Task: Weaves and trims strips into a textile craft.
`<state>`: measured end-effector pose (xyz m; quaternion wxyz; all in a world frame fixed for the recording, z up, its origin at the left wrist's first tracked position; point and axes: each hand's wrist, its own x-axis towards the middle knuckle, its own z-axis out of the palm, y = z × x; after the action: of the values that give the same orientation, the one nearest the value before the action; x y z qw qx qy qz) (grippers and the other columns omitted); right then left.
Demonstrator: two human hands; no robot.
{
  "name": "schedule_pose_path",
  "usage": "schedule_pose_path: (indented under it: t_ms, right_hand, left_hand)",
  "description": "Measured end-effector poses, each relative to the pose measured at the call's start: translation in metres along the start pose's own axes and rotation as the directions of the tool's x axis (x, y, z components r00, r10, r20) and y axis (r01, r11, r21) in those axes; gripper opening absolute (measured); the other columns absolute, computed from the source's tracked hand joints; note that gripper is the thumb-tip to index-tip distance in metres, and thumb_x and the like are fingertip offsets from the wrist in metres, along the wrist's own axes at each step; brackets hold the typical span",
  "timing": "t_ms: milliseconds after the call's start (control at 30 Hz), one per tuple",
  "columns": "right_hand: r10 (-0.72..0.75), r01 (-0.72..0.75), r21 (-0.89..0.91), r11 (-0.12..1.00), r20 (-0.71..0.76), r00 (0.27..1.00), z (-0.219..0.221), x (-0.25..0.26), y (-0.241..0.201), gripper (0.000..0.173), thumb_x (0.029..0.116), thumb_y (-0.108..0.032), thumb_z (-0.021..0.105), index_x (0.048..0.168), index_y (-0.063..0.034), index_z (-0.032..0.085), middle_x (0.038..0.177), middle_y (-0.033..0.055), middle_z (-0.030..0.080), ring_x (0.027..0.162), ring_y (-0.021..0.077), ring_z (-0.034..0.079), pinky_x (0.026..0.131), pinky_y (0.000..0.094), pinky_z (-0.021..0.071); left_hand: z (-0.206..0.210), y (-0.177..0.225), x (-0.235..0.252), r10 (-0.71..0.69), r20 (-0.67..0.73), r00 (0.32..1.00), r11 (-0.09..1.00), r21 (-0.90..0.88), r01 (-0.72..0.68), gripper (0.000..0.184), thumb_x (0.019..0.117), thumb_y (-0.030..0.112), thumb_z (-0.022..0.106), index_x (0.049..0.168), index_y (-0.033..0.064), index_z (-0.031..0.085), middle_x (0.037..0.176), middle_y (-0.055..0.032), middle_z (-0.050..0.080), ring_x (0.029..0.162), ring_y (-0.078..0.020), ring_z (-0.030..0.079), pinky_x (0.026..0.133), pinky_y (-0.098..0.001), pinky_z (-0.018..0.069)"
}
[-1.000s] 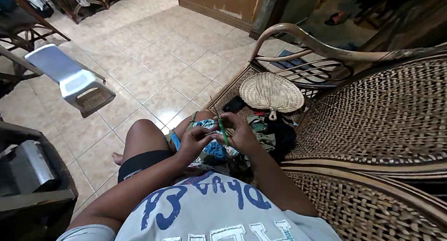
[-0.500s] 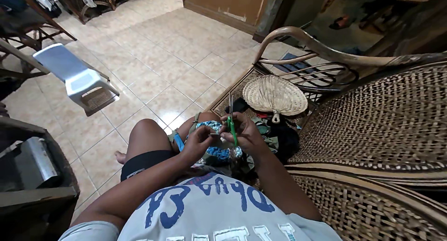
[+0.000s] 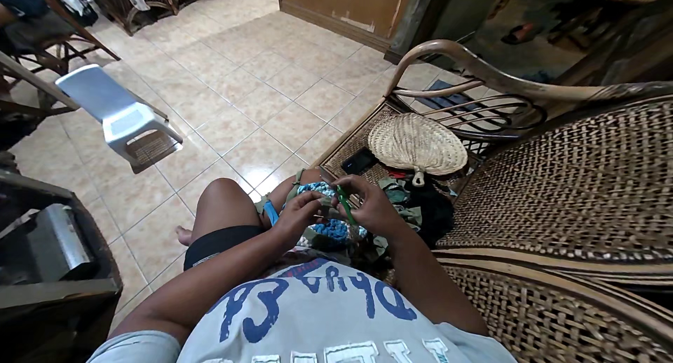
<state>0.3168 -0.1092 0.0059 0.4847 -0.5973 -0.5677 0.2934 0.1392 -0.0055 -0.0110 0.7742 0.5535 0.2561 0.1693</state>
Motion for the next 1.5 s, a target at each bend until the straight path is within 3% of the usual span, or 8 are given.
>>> schedule_pose_path:
  t_ms: [133,267,433,667,933,1200,1400,1500]
  right_hand:
    - [-0.029,0.029,-0.037,0.999,0.010,1.000,0.000,0.000,0.001,0.042,0.0800,0.000,0.077,0.120,-0.0037,0.066,0.107,0.0066,0.070,0.094,0.0107,0.067,0.086,0.0313,0.0570]
    - [-0.040,0.042,-0.046,0.998,0.025,0.999,0.000,0.002,0.004,0.042,0.0787,0.001,0.077,0.119,-0.0030,0.067,0.104,0.0075,0.070,0.092,0.0129,0.067,0.085,0.0342,0.0575]
    - [0.069,-0.086,-0.091,0.992,-0.169,0.983,0.002,0.002,-0.003,0.046,0.0794,0.008,0.074,0.123,-0.0018,0.063,0.102,0.0113,0.072,0.089,0.0188,0.070,0.081,0.0407,0.0589]
    - [0.142,-0.143,0.004,0.990,-0.126,0.982,0.010,0.004,0.000,0.054,0.0842,-0.009,0.082,0.131,-0.0012,0.056,0.109,0.0105,0.072,0.096,0.0162,0.070,0.088,0.0363,0.0580]
    - [0.135,-0.120,0.114,0.986,-0.133,0.982,0.016,0.004,0.004,0.043,0.0801,0.002,0.079,0.120,-0.0008,0.061,0.097,0.0061,0.069,0.083,0.0080,0.067,0.078,0.0266,0.0579]
    - [0.118,-0.102,0.091,0.991,-0.194,0.974,0.020,0.003,0.000,0.046,0.0842,-0.001,0.077,0.127,-0.0009,0.058,0.102,0.0073,0.071,0.087,0.0104,0.069,0.081,0.0299,0.0587]
    - [0.035,-0.091,0.233,0.968,0.232,0.972,0.023,-0.006,-0.024,0.068,0.0839,-0.050,0.078,0.127,-0.0009,0.060,0.099,0.0003,0.073,0.089,0.0072,0.070,0.083,0.0281,0.0597]
    - [0.091,-0.219,0.260,0.940,0.429,0.899,0.035,-0.004,-0.029,0.060,0.0893,-0.050,0.073,0.124,-0.0026,0.060,0.095,-0.0019,0.070,0.083,0.0047,0.068,0.078,0.0248,0.0589]
  left_hand:
    - [-0.001,0.001,0.000,0.003,0.033,0.999,1.000,-0.016,-0.003,0.032,0.1081,0.018,0.033,0.116,0.0008,0.059,0.098,-0.0040,0.067,0.088,-0.0119,0.068,0.083,-0.0311,0.0576]
    - [0.004,0.005,-0.001,-0.010,-0.063,0.998,0.997,0.074,0.014,0.012,0.1018,0.008,0.058,0.108,-0.0004,0.063,0.096,-0.0044,0.067,0.084,-0.0112,0.067,0.081,-0.0299,0.0587]
    - [0.000,0.004,0.001,-0.032,-0.132,0.991,0.999,0.033,0.037,0.013,0.1024,0.005,0.056,0.110,-0.0021,0.063,0.098,-0.0076,0.066,0.084,-0.0131,0.067,0.079,-0.0303,0.0589]
    - [0.000,0.003,0.001,-0.019,-0.166,0.986,1.000,0.004,0.020,0.011,0.1020,0.005,0.057,0.109,-0.0016,0.063,0.100,-0.0069,0.065,0.087,-0.0130,0.067,0.079,-0.0301,0.0587]
    - [0.000,0.001,-0.001,0.052,-0.128,0.990,0.997,0.055,-0.045,0.011,0.0962,-0.002,0.062,0.108,-0.0022,0.063,0.095,-0.0054,0.067,0.083,-0.0109,0.068,0.078,-0.0279,0.0594]
    - [-0.011,0.010,0.001,0.119,-0.244,0.962,0.991,0.089,-0.099,0.013,0.0965,-0.001,0.063,0.109,-0.0031,0.066,0.094,-0.0061,0.068,0.081,-0.0113,0.067,0.078,-0.0286,0.0584]
    - [-0.047,0.037,0.001,0.288,-0.415,0.863,0.951,0.015,-0.310,0.013,0.0966,0.000,0.061,0.109,0.0034,0.063,0.098,-0.0037,0.070,0.087,-0.0140,0.070,0.083,-0.0334,0.0605]
    - [-0.048,0.056,-0.011,0.317,-0.471,0.823,0.940,0.044,-0.337,0.017,0.0967,-0.004,0.060,0.112,0.0036,0.060,0.097,-0.0024,0.069,0.084,-0.0113,0.069,0.082,-0.0300,0.0597]
